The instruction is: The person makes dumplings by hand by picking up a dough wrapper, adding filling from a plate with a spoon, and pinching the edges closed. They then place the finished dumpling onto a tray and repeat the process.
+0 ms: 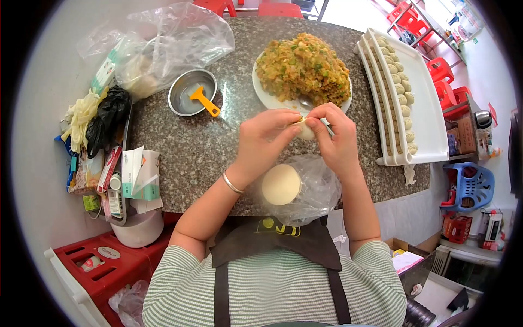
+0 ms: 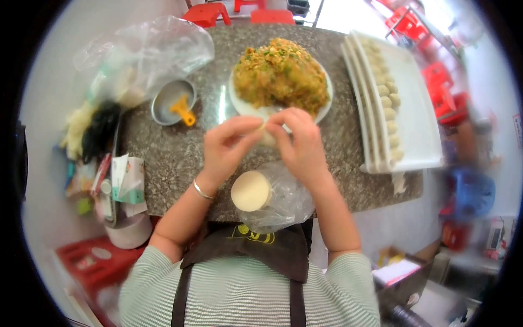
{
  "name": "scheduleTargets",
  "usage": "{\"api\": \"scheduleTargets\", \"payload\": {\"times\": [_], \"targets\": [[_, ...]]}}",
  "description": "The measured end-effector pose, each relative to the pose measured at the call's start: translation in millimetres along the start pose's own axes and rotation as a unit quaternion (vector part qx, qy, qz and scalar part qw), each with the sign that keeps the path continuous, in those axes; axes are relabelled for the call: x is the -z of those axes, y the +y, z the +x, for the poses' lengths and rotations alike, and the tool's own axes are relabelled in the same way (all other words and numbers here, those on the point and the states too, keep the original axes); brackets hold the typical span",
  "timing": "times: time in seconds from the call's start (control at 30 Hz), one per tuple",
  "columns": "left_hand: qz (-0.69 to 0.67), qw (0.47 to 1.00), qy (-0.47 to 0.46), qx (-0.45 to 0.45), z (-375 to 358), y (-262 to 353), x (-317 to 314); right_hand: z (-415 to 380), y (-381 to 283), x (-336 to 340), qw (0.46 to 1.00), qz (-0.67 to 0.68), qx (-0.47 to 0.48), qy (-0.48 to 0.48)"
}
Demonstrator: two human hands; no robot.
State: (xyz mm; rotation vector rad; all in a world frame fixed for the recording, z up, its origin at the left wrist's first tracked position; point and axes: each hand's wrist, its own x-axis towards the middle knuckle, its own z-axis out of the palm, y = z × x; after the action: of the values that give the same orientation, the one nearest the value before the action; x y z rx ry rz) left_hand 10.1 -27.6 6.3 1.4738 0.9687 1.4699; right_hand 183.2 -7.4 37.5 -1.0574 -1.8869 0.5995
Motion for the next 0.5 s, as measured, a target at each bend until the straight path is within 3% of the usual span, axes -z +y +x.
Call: {"api": "scheduleTargets", "payload": {"times": [0.13,0.33,0.4,0.5], "targets": [[-0.037,0.998,-0.016,0.043,0.8,1.5,2.7,2.3,-3.7,4.2,0.993,0.081,-0.081,-0.022],[-0.083,0.996,-0.019,0.037,-0.7,-0.9,0.4,2.6,-3.8,2.3,0.998,0.037,-0.034,-0.038],[-0.106,0.990,0.018,0.091,-1.7,4.1,-1.6,0.3,0.9,-2.3,0.999,0.026,-0.022,-0.012],[-0.112,0.990,0.017,0.089,-2.2,-1.6,0.2,1.7,-1.5,-0.6,0.999,0.029,0.001,-0.025]]}}
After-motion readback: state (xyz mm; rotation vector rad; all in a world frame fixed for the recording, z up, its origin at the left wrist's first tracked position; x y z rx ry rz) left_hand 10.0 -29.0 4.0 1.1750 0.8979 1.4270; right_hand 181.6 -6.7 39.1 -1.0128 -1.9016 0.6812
